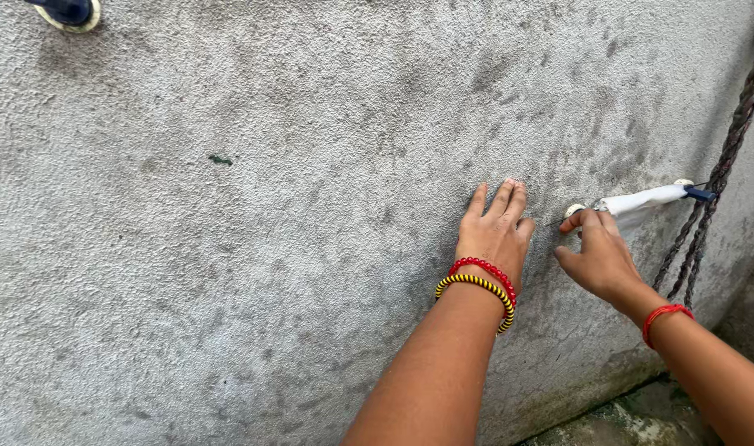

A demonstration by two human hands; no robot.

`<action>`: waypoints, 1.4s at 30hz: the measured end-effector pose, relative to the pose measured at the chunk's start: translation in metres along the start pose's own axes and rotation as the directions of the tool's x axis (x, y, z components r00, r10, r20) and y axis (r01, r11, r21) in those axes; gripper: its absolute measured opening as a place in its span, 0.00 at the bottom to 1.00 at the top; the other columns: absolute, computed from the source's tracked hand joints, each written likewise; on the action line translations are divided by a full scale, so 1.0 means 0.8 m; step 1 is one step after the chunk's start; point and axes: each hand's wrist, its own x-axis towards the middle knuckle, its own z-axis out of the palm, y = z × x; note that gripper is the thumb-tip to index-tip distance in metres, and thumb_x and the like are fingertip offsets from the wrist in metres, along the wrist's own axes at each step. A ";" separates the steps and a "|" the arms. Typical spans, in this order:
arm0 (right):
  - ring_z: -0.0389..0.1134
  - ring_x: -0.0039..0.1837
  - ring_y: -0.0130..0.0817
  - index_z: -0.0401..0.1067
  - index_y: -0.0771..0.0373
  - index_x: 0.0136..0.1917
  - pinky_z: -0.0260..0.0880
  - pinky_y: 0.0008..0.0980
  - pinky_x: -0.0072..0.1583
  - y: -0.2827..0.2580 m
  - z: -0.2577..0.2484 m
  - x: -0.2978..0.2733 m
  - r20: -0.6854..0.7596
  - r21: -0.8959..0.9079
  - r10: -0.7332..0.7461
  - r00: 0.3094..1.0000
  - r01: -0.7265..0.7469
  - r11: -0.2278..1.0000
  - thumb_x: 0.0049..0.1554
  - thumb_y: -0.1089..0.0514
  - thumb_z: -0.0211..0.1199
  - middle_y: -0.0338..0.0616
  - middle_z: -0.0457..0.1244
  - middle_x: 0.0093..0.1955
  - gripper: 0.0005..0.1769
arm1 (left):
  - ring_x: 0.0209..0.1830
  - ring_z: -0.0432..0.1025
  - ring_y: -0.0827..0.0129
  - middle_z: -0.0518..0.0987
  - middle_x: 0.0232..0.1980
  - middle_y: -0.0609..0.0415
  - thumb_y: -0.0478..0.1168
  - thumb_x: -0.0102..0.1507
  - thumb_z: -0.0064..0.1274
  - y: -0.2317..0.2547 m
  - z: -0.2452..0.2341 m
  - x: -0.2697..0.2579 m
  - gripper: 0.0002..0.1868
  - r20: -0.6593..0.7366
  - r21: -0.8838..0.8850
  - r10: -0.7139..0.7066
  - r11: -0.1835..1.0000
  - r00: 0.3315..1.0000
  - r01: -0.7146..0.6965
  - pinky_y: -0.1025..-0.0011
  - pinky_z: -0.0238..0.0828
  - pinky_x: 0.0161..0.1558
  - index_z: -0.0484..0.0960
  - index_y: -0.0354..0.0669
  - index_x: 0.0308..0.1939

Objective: The person moves a plastic-wrapped cylindrical object between wall fixtures, then places a metal cup with sticks on a ledge. They carry a white tub from a basin to a corner shelf and arrange it among other toiletries. Finally, they move a metal pot containing folded clothes to the floor.

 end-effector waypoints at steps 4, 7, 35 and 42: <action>0.65 0.65 0.46 0.67 0.59 0.61 0.65 0.45 0.67 0.011 0.006 0.004 -0.038 0.027 -0.052 0.998 0.053 0.998 0.51 0.57 0.69 0.49 0.57 0.66 0.25 | 0.83 0.38 0.64 0.45 0.83 0.51 0.53 0.61 0.56 -0.002 0.004 0.000 0.36 -0.002 -0.017 -0.004 1.000 1.000 0.004 0.54 0.30 0.78 0.63 0.59 0.73; 0.67 0.61 0.46 0.66 0.62 0.60 0.67 0.44 0.67 0.017 0.010 0.000 -0.079 0.085 -0.059 0.995 0.066 0.994 0.52 0.56 0.68 0.52 0.57 0.66 0.24 | 0.83 0.38 0.64 0.46 0.83 0.52 0.53 0.62 0.54 -0.009 0.008 -0.004 0.36 -0.012 0.010 0.000 1.000 1.000 0.000 0.53 0.30 0.77 0.62 0.60 0.73; 0.75 0.55 0.44 0.68 0.55 0.62 0.75 0.45 0.59 -0.049 0.014 -0.060 0.218 -0.061 -0.020 0.976 0.034 0.998 0.57 0.52 0.63 0.42 0.74 0.54 0.20 | 0.83 0.40 0.65 0.46 0.83 0.55 0.49 0.65 0.49 -0.113 -0.007 -0.132 0.30 -0.018 0.166 -0.029 0.986 0.999 0.031 0.52 0.32 0.77 0.65 0.56 0.71; 0.73 0.39 0.44 0.71 0.52 0.51 0.71 0.45 0.41 -0.174 0.023 -0.128 -0.045 -0.278 -0.420 0.907 0.392 0.877 0.62 0.45 0.58 0.39 0.72 0.36 0.12 | 0.81 0.45 0.63 0.53 0.80 0.53 0.46 0.63 0.48 -0.165 0.019 -0.206 0.27 -0.133 0.275 0.036 0.961 0.991 0.001 0.53 0.35 0.77 0.69 0.55 0.67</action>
